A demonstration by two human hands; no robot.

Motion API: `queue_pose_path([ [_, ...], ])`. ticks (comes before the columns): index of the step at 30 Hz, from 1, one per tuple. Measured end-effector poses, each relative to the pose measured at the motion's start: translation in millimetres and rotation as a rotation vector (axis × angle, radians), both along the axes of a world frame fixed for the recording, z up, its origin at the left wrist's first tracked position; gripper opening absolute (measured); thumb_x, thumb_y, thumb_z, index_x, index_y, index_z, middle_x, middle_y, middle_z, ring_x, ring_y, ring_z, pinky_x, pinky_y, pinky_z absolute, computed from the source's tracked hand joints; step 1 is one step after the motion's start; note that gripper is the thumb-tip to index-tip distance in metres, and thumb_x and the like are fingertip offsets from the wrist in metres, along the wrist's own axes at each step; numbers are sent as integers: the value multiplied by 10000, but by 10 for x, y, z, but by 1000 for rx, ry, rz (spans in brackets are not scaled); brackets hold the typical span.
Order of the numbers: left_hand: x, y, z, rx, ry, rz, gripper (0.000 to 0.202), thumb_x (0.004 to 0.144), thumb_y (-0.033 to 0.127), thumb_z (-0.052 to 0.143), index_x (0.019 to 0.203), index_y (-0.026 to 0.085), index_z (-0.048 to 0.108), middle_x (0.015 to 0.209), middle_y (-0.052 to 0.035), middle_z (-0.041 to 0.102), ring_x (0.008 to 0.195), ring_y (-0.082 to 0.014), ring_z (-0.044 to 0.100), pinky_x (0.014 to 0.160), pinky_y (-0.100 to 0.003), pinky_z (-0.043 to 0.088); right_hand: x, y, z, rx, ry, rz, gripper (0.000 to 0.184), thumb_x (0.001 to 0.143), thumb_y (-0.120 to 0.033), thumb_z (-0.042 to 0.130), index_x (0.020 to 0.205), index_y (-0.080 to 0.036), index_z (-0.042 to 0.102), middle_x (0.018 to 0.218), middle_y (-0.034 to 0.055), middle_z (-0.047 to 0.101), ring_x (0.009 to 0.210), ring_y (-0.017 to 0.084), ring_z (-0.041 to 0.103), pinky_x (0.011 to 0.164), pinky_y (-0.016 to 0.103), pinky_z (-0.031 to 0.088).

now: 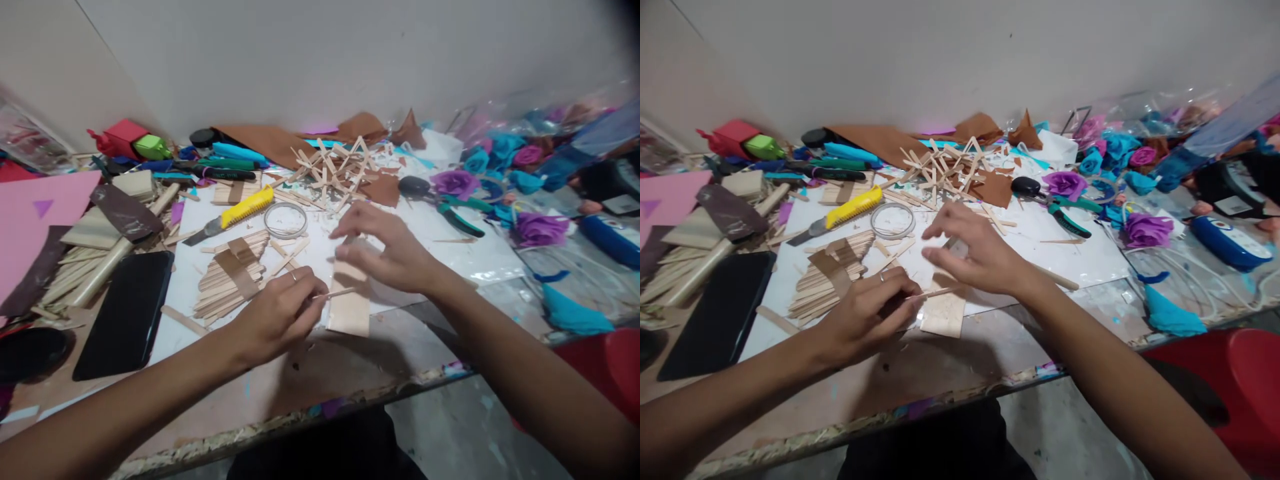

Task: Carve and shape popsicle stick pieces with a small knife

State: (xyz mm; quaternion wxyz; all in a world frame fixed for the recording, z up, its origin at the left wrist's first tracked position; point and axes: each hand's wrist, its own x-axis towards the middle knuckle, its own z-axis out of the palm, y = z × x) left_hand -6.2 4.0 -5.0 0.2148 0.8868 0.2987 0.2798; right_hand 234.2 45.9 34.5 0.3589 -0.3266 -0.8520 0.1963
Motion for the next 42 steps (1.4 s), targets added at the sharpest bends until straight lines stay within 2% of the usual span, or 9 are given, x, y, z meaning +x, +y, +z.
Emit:
queue_pose_path([
  [3, -22, 18, 39, -186, -77, 92, 64, 993, 195, 590, 962, 173, 641, 732, 21, 608, 623, -104, 521, 605, -244, 392, -10, -56, 61, -127, -186, 167, 112, 902, -221, 693, 990, -156, 712, 876, 49, 667, 822, 187, 599, 764, 328, 432],
  [6, -26, 25, 67, -352, -155, 137, 94, 990, 217, 593, 972, 164, 669, 684, 32, 593, 571, -89, 483, 554, -227, 358, -35, -100, 89, -263, -199, 199, 74, 890, -147, 624, 895, -147, 698, 751, 10, 638, 692, 139, 546, 668, 279, 396],
  [10, 26, -1, 112, -500, -203, 160, 169, 987, 275, 603, 990, 152, 719, 658, 24, 589, 546, -87, 453, 504, -217, 323, -58, -137, 103, -419, -142, 156, 106, 872, -114, 595, 868, -158, 691, 704, -15, 611, 642, 118, 504, 614, 250, 377],
  [14, 125, -71, 158, -684, -289, 201, 192, 985, 321, 623, 948, 155, 713, 625, 22, 598, 506, -76, 437, 468, -197, 305, -70, -159, 125, -501, -94, 114, 97, 886, -151, 597, 850, -166, 685, 763, 12, 670, 715, 138, 570, 639, 251, 410],
  [19, 171, -154, 153, -957, -483, 193, 189, 1020, 347, 594, 932, 180, 605, 704, -8, 705, 532, -92, 575, 504, -190, 465, -102, -180, 148, -631, -50, 49, 89, 844, -165, 635, 856, -167, 723, 766, 13, 688, 658, 126, 555, 554, 233, 378],
  [24, 143, -143, 120, -864, -427, 142, 230, 1037, 385, 596, 941, 178, 628, 736, -26, 749, 564, -114, 654, 532, -206, 507, -105, -210, 165, -745, -27, 22, 94, 857, -196, 631, 829, -164, 715, 701, -3, 628, 574, 97, 468, 491, 224, 311],
  [30, 145, -114, 133, -689, -378, 116, 240, 1053, 358, 580, 933, 173, 673, 710, -16, 737, 594, -122, 697, 555, -210, 510, -78, -227, 179, -774, 37, 56, 89, 883, -160, 621, 861, -167, 707, 647, -34, 570, 538, 76, 399, 465, 222, 244],
  [38, 109, -121, 55, -386, -340, 99, 123, 1034, 215, 603, 934, 171, 659, 642, 48, 665, 532, -55, 596, 560, -171, 436, -122, -262, 181, -886, 17, -7, 91, 865, -190, 611, 840, -179, 698, 648, -22, 576, 572, 100, 440, 484, 223, 292],
  [42, 107, -113, 15, -314, -345, 92, 106, 1019, 197, 624, 927, 169, 667, 631, 57, 637, 511, -48, 556, 534, -171, 401, -131, -284, 188, -967, 14, -39, 98, 871, -213, 602, 849, -193, 695, 664, -21, 601, 578, 104, 458, 486, 226, 300],
])
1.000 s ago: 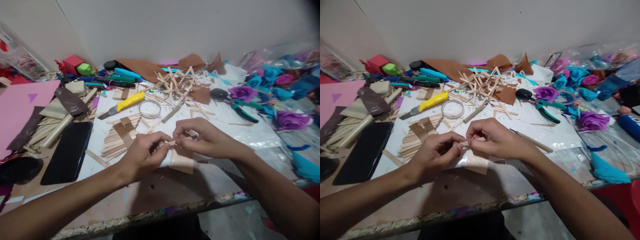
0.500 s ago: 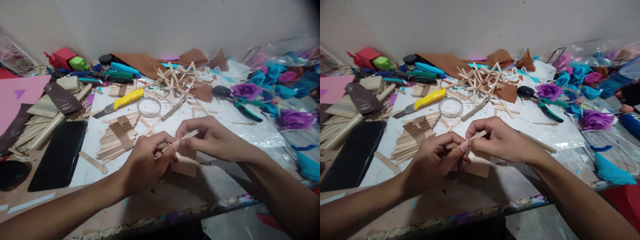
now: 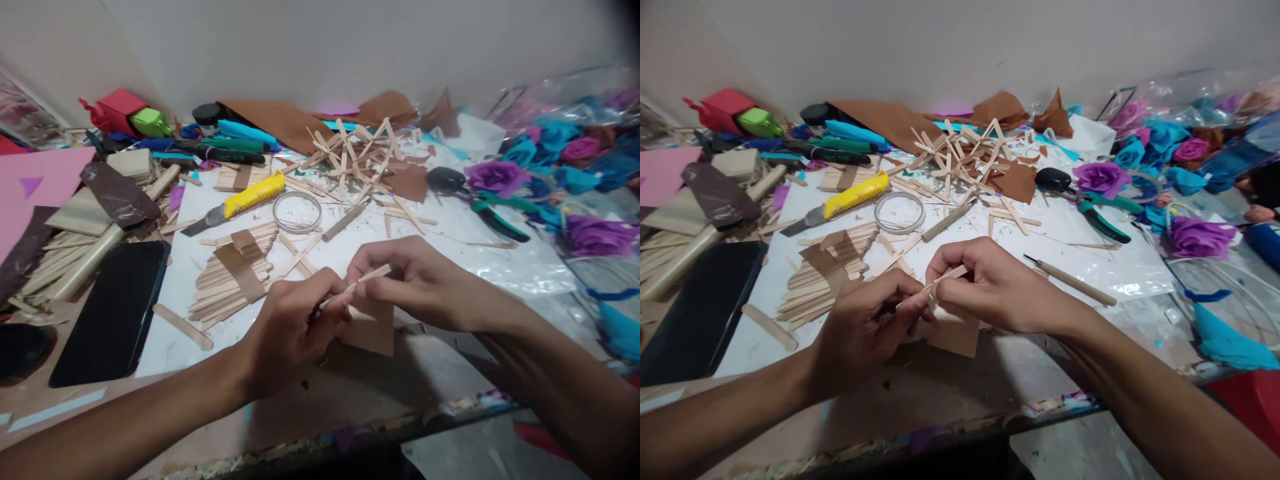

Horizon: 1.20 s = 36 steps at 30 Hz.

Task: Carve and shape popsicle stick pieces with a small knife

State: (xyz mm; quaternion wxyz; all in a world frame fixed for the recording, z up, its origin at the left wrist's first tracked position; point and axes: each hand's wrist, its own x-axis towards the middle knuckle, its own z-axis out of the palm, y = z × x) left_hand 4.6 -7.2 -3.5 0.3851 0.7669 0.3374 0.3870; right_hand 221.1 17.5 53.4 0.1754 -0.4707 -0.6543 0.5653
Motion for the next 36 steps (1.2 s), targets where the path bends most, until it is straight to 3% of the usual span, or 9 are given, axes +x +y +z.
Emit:
queue_pose_path([
  [7, 11, 1, 28, -107, -29, -12, 104, 1030, 219, 616, 952, 168, 663, 664, 46, 688, 537, -58, 604, 550, -167, 438, -15, 24, 3, 45, 75, -53, 64, 802, -150, 643, 779, -183, 693, 651, -35, 621, 606, 87, 495, 506, 194, 316],
  [14, 41, 9, 41, -179, -46, -1, 168, 1063, 251, 564, 968, 165, 672, 654, 40, 694, 566, -67, 653, 600, -169, 490, -3, 52, -53, 80, 70, -44, 44, 824, -194, 676, 789, -169, 685, 642, -27, 602, 600, 91, 477, 502, 199, 315],
  [21, -4, 0, 20, -107, 2, 29, 187, 1062, 257, 555, 939, 181, 673, 627, 57, 599, 519, -58, 538, 546, -186, 403, -42, 42, -45, 38, 51, -65, 51, 824, -203, 647, 786, -174, 667, 619, -32, 552, 568, 90, 427, 491, 209, 294],
  [27, -25, -12, 3, -87, -7, -5, 126, 1050, 230, 569, 959, 189, 646, 674, 58, 616, 524, -52, 509, 530, -182, 376, -69, -9, -34, -91, 77, -91, 33, 827, -205, 628, 807, -179, 635, 649, -24, 591, 578, 94, 443, 494, 208, 290],
  [36, -8, -20, 6, -69, 19, 27, 127, 1052, 210, 569, 942, 192, 629, 710, 59, 656, 560, -43, 542, 575, -171, 401, -133, -51, -67, 47, 78, -162, 51, 770, -131, 580, 759, -180, 583, 570, -65, 537, 523, 60, 372, 455, 173, 229],
])
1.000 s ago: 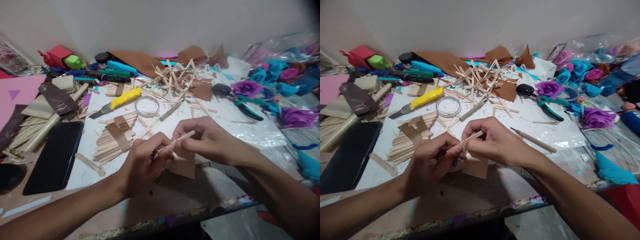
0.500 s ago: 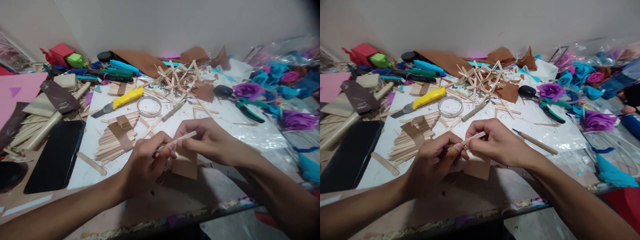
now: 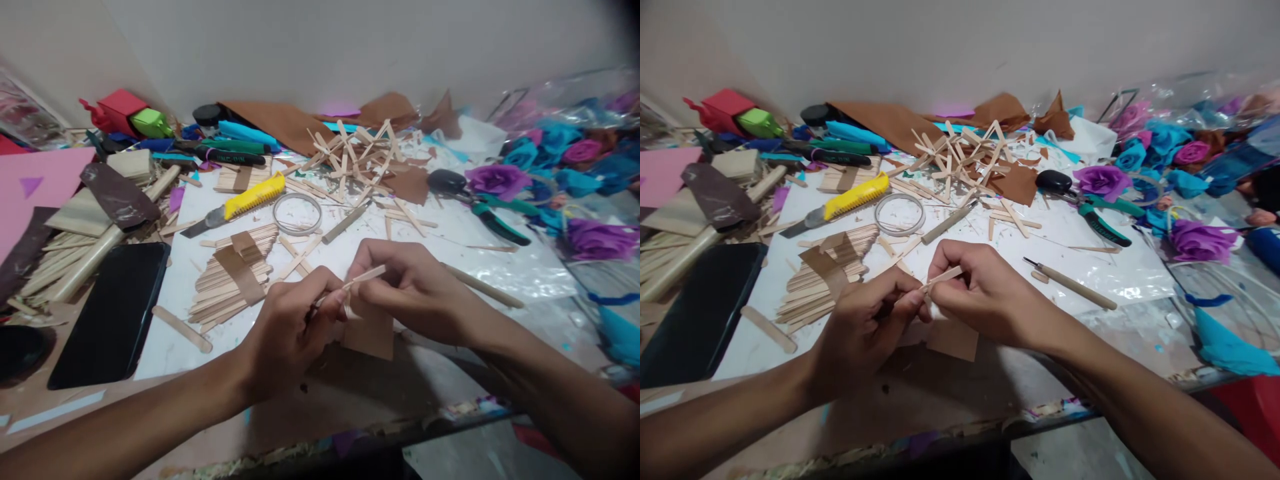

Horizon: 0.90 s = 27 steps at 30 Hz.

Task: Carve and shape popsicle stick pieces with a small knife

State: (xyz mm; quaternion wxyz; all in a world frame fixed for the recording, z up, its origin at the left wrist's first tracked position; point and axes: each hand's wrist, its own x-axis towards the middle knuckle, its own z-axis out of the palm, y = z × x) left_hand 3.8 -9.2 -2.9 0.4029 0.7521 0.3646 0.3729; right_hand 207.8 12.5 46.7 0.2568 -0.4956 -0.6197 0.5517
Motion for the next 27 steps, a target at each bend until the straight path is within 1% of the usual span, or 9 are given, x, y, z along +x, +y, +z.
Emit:
queue_pose_path([
  [4, 0, -6, -4, 34, 3, -2, 113, 1042, 205, 579, 940, 194, 626, 739, 46, 684, 573, -54, 569, 564, -179, 403, -23, -31, -12, 60, -39, -18, 58, 750, -133, 568, 742, -189, 555, 544, -73, 506, 504, 59, 347, 440, 172, 213],
  [8, 4, -15, -12, 53, 24, 8, 113, 1039, 211, 585, 935, 198, 626, 714, 45, 694, 532, -60, 554, 532, -185, 395, -30, -49, -33, 167, -97, -17, 73, 759, -155, 593, 717, -192, 545, 557, -55, 522, 524, 72, 369, 444, 177, 252],
  [11, 3, -29, -9, 58, 60, 26, 127, 1049, 231, 574, 940, 201, 632, 751, 26, 729, 565, -78, 605, 546, -193, 418, -26, -52, -39, 235, -114, -16, 91, 768, -165, 612, 718, -196, 542, 571, -52, 521, 526, 77, 387, 448, 184, 285],
  [14, 1, -50, -4, 70, 99, 52, 138, 1055, 264, 571, 956, 202, 644, 791, 8, 756, 626, -103, 664, 570, -207, 438, -22, -54, -43, 247, -140, -26, 111, 771, -160, 623, 727, -203, 531, 577, -58, 509, 510, 78, 386, 440, 192, 289],
  [17, 2, -73, -5, 106, 146, 82, 149, 1059, 282, 564, 978, 198, 658, 777, 9, 745, 620, -107, 651, 585, -223, 433, -11, -58, -73, 257, -177, -2, 139, 796, -157, 623, 738, -211, 509, 619, -47, 538, 530, 88, 407, 452, 203, 309],
  [22, -1, -81, -3, 181, 160, 88, 150, 1051, 272, 571, 985, 186, 674, 671, 41, 654, 550, -90, 559, 562, -227, 392, 92, -40, -140, 374, -142, 103, 186, 911, -211, 672, 812, -219, 515, 713, -32, 559, 619, 109, 452, 518, 229, 347],
  [24, -7, -74, 11, 186, 126, 82, 142, 1051, 252, 574, 989, 189, 686, 689, 41, 668, 562, -82, 573, 566, -216, 401, 153, -12, -133, 442, -87, 197, 173, 939, -204, 689, 863, -221, 533, 748, -34, 554, 662, 110, 484, 569, 240, 370],
  [27, -20, -51, 36, 201, 68, 83, 112, 1044, 241, 600, 1055, 201, 705, 796, 20, 739, 655, -89, 659, 623, -207, 458, 221, 44, -89, 601, -34, 335, 161, 954, -147, 687, 901, -215, 551, 774, -32, 565, 693, 106, 519, 621, 256, 386],
])
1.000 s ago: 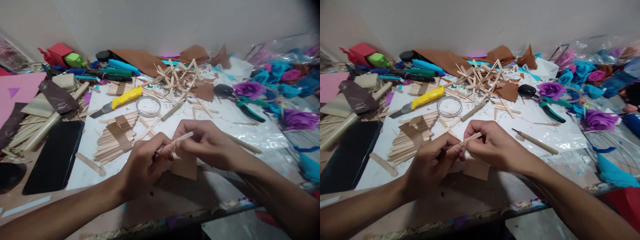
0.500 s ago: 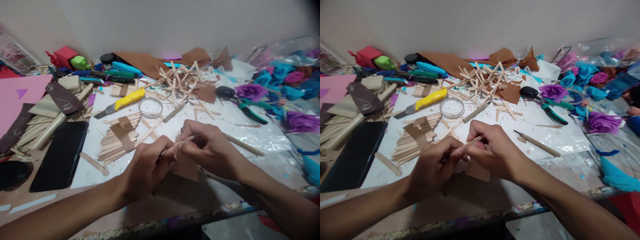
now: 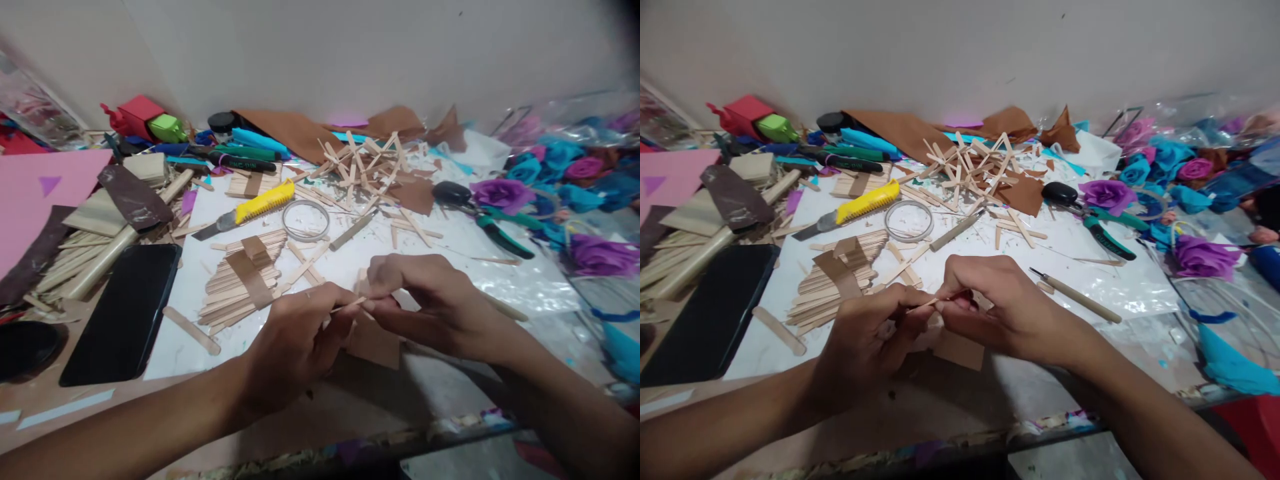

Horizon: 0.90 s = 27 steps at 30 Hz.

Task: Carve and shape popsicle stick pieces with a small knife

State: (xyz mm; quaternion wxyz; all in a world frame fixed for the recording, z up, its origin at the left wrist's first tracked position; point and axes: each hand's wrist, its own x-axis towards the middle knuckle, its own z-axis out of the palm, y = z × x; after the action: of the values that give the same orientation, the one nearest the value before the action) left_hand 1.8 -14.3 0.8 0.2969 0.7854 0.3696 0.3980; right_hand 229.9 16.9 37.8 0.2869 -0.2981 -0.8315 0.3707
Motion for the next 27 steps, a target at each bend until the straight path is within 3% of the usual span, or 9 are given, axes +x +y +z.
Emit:
queue_pose_path([
  [3, -16, 36, 7, 75, -25, 13, 84, 1008, 214, 658, 1068, 207, 717, 899, -12, 783, 769, -121, 721, 696, -225, 517, 29, 48, 33, 152, 19, 32, 127, 973, -144, 680, 945, -211, 576, 840, 5, 635, 750, 126, 577, 648, 275, 409],
  [10, -18, 95, -4, 174, -194, -45, 190, 934, 65, 705, 1072, 195, 708, 1033, -53, 801, 965, -150, 759, 870, -264, 598, 52, 79, 30, 290, 49, 83, 192, 964, -97, 675, 869, -213, 555, 864, 48, 642, 806, 157, 631, 659, 278, 474],
  [15, -30, 109, 85, 145, -100, -97, 248, 969, 116, 688, 1194, 218, 708, 970, -29, 795, 865, -131, 736, 768, -242, 575, 53, 75, 1, 383, 65, 43, 179, 962, -112, 687, 888, -224, 569, 860, 40, 666, 801, 153, 664, 650, 264, 498],
  [19, -60, 130, 97, 156, -51, -132, 291, 971, 112, 673, 1244, 208, 699, 947, -28, 778, 836, -123, 712, 701, -219, 522, 72, 78, -28, 325, 59, -3, 180, 948, -134, 717, 968, -230, 566, 869, 26, 701, 789, 155, 685, 657, 275, 492],
  [24, -96, 155, 57, 203, 24, -171, 272, 954, 99, 670, 1206, 203, 679, 895, -6, 749, 677, -84, 630, 617, -196, 440, 101, 87, -32, 270, -14, 12, 165, 972, -189, 706, 933, -222, 549, 859, 15, 697, 777, 141, 671, 641, 259, 439],
  [27, -114, 160, 78, 153, 123, -201, 187, 969, 118, 628, 1112, 227, 677, 787, 29, 687, 613, -81, 561, 596, -205, 389, 86, 85, -22, 296, -57, 41, 176, 996, -207, 682, 901, -219, 534, 844, 13, 690, 763, 130, 651, 636, 252, 411],
])
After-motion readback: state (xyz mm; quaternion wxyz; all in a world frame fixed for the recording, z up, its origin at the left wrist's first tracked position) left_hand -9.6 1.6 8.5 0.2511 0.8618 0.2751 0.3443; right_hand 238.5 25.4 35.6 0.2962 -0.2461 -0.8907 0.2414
